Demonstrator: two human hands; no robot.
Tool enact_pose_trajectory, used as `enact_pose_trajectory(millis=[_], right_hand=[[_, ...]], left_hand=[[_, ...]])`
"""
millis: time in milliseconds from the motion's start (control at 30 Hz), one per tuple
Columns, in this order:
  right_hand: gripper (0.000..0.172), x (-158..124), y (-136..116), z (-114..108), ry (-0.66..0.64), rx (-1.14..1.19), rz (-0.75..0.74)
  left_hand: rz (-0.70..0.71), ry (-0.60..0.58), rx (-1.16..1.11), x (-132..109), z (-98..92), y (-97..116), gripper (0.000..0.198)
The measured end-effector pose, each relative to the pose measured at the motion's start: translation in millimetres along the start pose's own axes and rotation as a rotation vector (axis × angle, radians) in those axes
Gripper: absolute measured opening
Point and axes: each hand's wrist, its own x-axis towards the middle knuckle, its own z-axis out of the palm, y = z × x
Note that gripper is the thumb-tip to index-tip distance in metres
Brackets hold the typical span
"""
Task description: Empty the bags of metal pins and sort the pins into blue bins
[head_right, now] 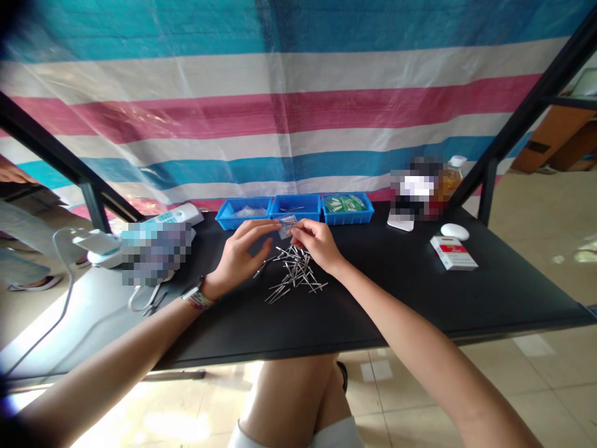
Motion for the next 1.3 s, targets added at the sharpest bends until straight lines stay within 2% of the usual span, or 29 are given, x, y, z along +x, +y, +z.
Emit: enact_pose_trajectory(millis=[100, 200, 300, 367, 433, 500, 600, 700, 800, 867, 967, 1033, 1100, 1167, 1233, 1300], right_hand=[[0.037, -2, -9, 1, -0.1, 0.125, 0.085], [0.038, -5, -15, 2, -0.177, 0.127, 0.095], [0.038, -8, -15, 1, -0.169, 0.062, 0.021], [0.028, -9, -14, -1, -0.078, -0.065, -0.111], [0.018, -11, -12, -2, 0.015, -0.288, -0.285], [0.03, -12, -10, -4, 0.026, -0.548, -0.429], [0.048, -13, -8, -6, -0.009, -0.809, -0.542], [0.042, -13, -7, -7, 0.006, -0.857, -0.588], [0.025, -11, -6, -5, -0.008, -0.757, -0.563], [0.021, -8, -3, -3, 0.003, -0.606, -0.476], [0.027, -4, 1, 1, 0.016, -0.287, -0.235], [0.035, -1, 3, 2, -0.031, -0.098, -0.074], [0.037, -1, 2, 3, -0.11, 0.006, 0.02], [0.033, -3, -1, 3, -0.151, 0.003, 0.035], [0.03, -9, -8, 1, -0.134, -0.111, -0.028], [0.038, -21, -16, -4, -0.098, -0.303, -0.149]], left_hand=[[0.167, -0.043, 0.182, 0, -3.1, -4, 0.029], [0.148, -0.034, 0.134, -1, -3.0, -6, 0.022], [-0.044, 0.015, -0.03, -1, -0.6, -6, 0.021], [-0.213, 0.046, -0.184, 1, 1.2, -5, 0.026], [-0.351, 0.062, -0.343, 3, 2.6, -6, 0.032], [-0.448, 0.067, -0.481, 5, 3.7, -8, 0.038], [-0.54, 0.041, -0.62, 6, 5.1, -11, 0.049], [-0.562, 0.001, -0.657, 4, 5.9, -11, 0.054], [-0.523, -0.044, -0.652, 2, 4.1, -10, 0.046], [-0.439, -0.07, -0.608, 2, 1.2, -7, 0.039], [-0.231, -0.063, -0.346, 4, -3.8, -1, 0.035], [-0.12, -0.005, -0.124, 5, -5.5, 4, 0.03], [-0.076, 0.026, -0.018, 6, -5.3, 5, 0.022], [-0.117, 0.008, -0.071, 7, -4.0, 3, 0.021], [-0.23, 0.006, -0.204, 10, -4.3, -5, 0.024], [-0.355, 0.101, -0.335, 16, -8.5, -19, 0.029]])
